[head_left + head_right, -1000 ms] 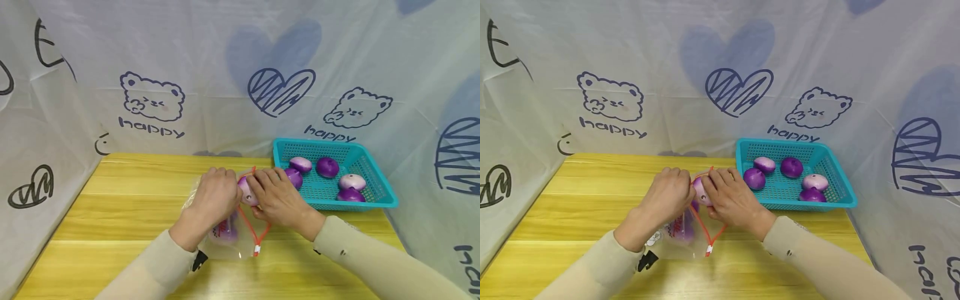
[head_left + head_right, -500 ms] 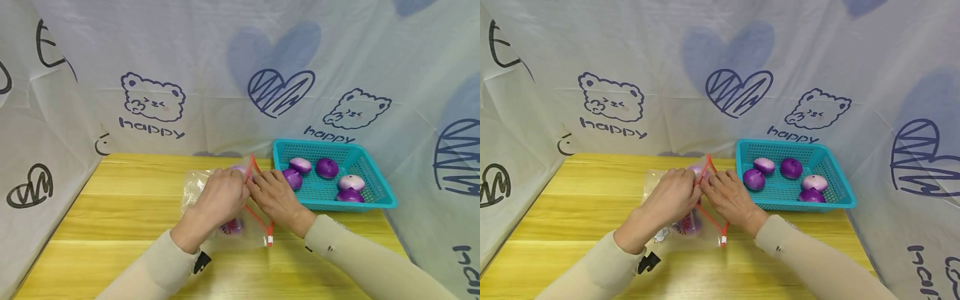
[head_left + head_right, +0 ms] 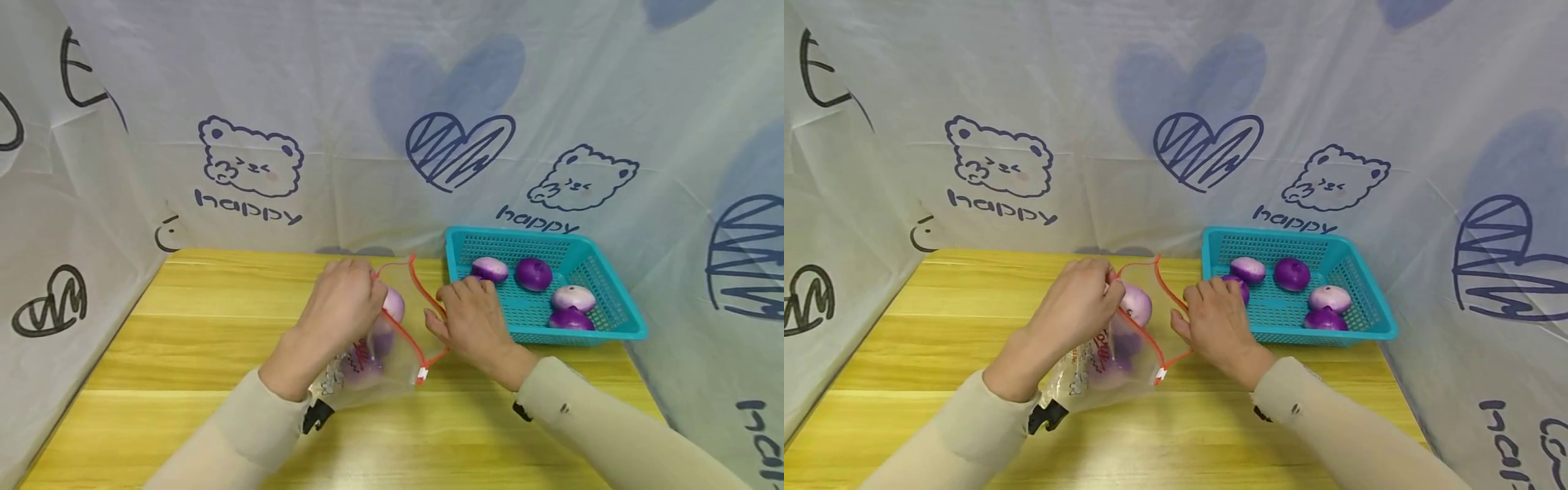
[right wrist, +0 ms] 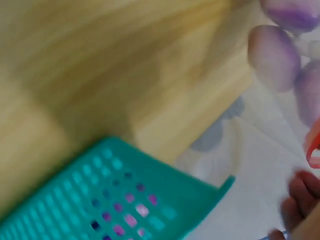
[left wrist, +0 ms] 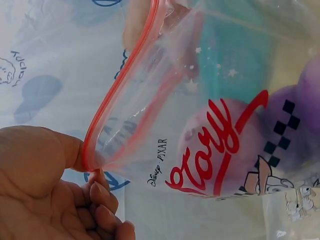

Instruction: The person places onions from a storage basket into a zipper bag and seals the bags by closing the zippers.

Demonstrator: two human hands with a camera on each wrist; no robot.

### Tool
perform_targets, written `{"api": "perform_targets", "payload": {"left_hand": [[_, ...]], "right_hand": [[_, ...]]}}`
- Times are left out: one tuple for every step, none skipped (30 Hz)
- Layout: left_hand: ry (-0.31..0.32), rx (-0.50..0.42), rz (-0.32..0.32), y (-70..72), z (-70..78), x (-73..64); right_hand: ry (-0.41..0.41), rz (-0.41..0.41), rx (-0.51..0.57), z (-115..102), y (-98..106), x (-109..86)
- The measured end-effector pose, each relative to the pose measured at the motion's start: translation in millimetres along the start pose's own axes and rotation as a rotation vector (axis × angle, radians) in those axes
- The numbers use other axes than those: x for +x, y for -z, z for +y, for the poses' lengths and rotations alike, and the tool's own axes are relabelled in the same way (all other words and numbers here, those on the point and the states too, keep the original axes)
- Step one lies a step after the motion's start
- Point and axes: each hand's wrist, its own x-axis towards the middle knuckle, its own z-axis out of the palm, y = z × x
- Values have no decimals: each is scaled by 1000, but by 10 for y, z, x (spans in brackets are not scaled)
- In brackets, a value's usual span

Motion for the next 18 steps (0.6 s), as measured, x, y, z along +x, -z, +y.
{"api": "perform_targets", "payload": {"left_hand": [[-3,14,12,-4,-7,-1],[-9,32,29,-16,-18,-3],[-13,55,48,-26,-24,-6],[-16,77,67,-35,-30,-10],[-21,102,89,-44,-36,-12],[-30,126,107,-47,-41,-16],[-36,148,119,-41,-47,-18],[-27,153,123,-26,-52,-18],[-8,151,126,6,-55,-20],[13,147,131,48,-65,-21],[39,145,143,99,-77,-22],[66,142,160,156,-89,-22],[94,141,179,212,-98,-26],[109,144,207,260,-101,-30],[104,157,235,298,-98,-39],[88,174,259,320,-88,-48],[60,195,280,327,-69,-58],[23,214,294,322,-40,-70]], "right_hand": [[-38,-44,39,-14,14,-11],[-73,-83,91,-35,37,-13],[-104,-106,144,-61,64,-7],[-133,-119,198,-93,98,12],[-159,-129,245,-126,136,42],[-182,-134,285,-159,181,81],[-203,-136,320,-188,222,123],[-223,-139,337,-211,260,165],[-238,-146,336,-226,291,204],[-261,-169,326,-233,320,237],[-282,-196,306,-233,343,264],[-303,-225,281,-228,365,286],[-320,-254,253,-221,387,303],[-331,-279,222,-215,411,318],[-338,-304,199,-211,440,332],[-342,-319,193,-209,475,345],[-347,-328,204,-211,508,359],[-351,-334,231,-216,540,374]]}}
